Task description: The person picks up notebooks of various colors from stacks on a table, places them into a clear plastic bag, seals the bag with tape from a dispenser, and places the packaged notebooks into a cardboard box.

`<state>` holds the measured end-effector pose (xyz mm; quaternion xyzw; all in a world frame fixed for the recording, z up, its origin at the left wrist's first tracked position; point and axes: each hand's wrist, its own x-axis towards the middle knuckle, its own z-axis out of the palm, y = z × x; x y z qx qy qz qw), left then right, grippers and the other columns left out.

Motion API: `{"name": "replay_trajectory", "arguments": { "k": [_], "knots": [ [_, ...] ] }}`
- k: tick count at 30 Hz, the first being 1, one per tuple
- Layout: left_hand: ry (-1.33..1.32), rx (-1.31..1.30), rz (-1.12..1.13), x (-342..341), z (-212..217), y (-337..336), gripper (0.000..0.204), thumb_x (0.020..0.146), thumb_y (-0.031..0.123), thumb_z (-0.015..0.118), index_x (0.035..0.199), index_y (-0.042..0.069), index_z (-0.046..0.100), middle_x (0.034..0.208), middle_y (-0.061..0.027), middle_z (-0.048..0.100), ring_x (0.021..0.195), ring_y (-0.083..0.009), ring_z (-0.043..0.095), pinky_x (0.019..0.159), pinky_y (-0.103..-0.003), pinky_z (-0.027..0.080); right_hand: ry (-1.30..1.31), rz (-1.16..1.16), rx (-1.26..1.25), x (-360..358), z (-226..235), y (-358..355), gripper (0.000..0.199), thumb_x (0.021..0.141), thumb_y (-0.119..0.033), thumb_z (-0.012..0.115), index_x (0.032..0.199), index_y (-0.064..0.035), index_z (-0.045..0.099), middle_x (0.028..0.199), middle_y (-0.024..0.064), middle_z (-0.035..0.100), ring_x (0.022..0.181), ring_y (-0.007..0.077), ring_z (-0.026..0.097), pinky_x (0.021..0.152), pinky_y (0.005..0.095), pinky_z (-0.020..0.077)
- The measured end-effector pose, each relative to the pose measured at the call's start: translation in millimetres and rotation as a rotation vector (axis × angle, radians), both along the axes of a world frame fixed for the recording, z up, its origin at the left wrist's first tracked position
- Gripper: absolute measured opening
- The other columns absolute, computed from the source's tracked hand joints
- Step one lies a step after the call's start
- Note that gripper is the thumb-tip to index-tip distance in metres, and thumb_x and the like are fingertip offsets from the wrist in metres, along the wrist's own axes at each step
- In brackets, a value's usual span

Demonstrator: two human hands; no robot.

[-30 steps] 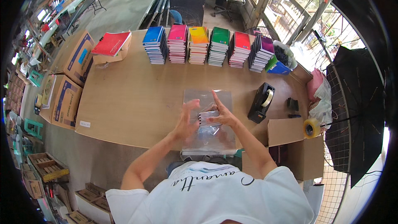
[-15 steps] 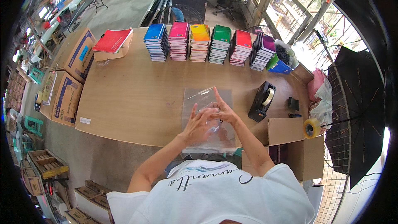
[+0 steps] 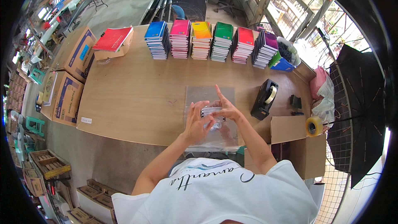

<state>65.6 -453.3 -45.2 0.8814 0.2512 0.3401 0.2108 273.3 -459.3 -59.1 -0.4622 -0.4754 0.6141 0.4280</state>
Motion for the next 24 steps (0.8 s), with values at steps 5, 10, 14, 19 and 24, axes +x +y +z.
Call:
{"name": "replay_trajectory", "arguments": {
  "k": [5,10,14,19,24],
  "knots": [
    [-0.195,-0.221,-0.018,12.8,-3.7,6.5,0.012,0.076,0.011,0.072,0.073,0.003,0.064,0.134,-0.0177,0.040,0.119,-0.0381,0.047,0.097,-0.046,0.043,-0.006,0.026,-0.029,3.2,0.6,4.5,0.125,0.067,0.000,0.079,0.152,-0.0227,-0.010,0.098,0.0108,0.062,0.094,0.0189,0.061,0.077,0.0312,0.0522],
    [-0.239,-0.294,0.013,19.2,-12.2,5.4,0.012,0.078,0.008,0.071,0.074,0.000,0.064,0.133,-0.0188,0.041,0.102,-0.0338,0.059,0.084,-0.042,0.052,-0.056,0.027,-0.043,5.1,-5.3,8.7,0.123,0.067,0.003,0.075,0.152,-0.0212,-0.011,0.105,0.0157,0.063,0.095,0.0203,0.061,0.086,0.0318,0.0477],
    [-0.250,-0.325,0.034,20.5,-16.6,2.3,0.011,0.078,0.008,0.071,0.074,0.001,0.064,0.131,-0.0180,0.042,0.104,-0.0338,0.057,0.084,-0.042,0.050,0.096,-0.180,0.115,7.7,-17.5,-0.9,0.108,0.066,-0.010,0.079,0.151,-0.0161,0.013,0.118,0.0141,0.056,0.106,0.0206,0.055,0.090,0.0335,0.0448],
    [-0.222,-0.123,0.141,16.4,-22.8,-4.8,0.015,0.075,0.018,0.077,0.076,0.007,0.067,0.125,-0.0153,0.047,0.109,-0.0339,0.052,0.092,-0.046,0.042,-0.499,-0.567,0.524,15.3,-9.9,-64.9,0.072,0.066,-0.025,0.079,0.129,-0.0085,0.048,0.124,0.0089,0.050,0.106,0.0203,0.048,0.088,0.0355,0.0427],
    [-0.138,-0.114,0.055,-14.3,-31.7,-13.3,0.044,0.073,0.036,0.077,0.110,0.018,0.061,0.124,-0.0118,0.048,0.118,-0.0308,0.044,0.106,-0.052,0.026,-0.534,-0.461,0.529,4.4,50.1,-89.9,0.047,0.071,-0.018,0.072,0.114,-0.0059,0.058,0.120,0.0119,0.053,0.100,0.0238,0.053,0.083,0.0362,0.0443]
  ]
}}
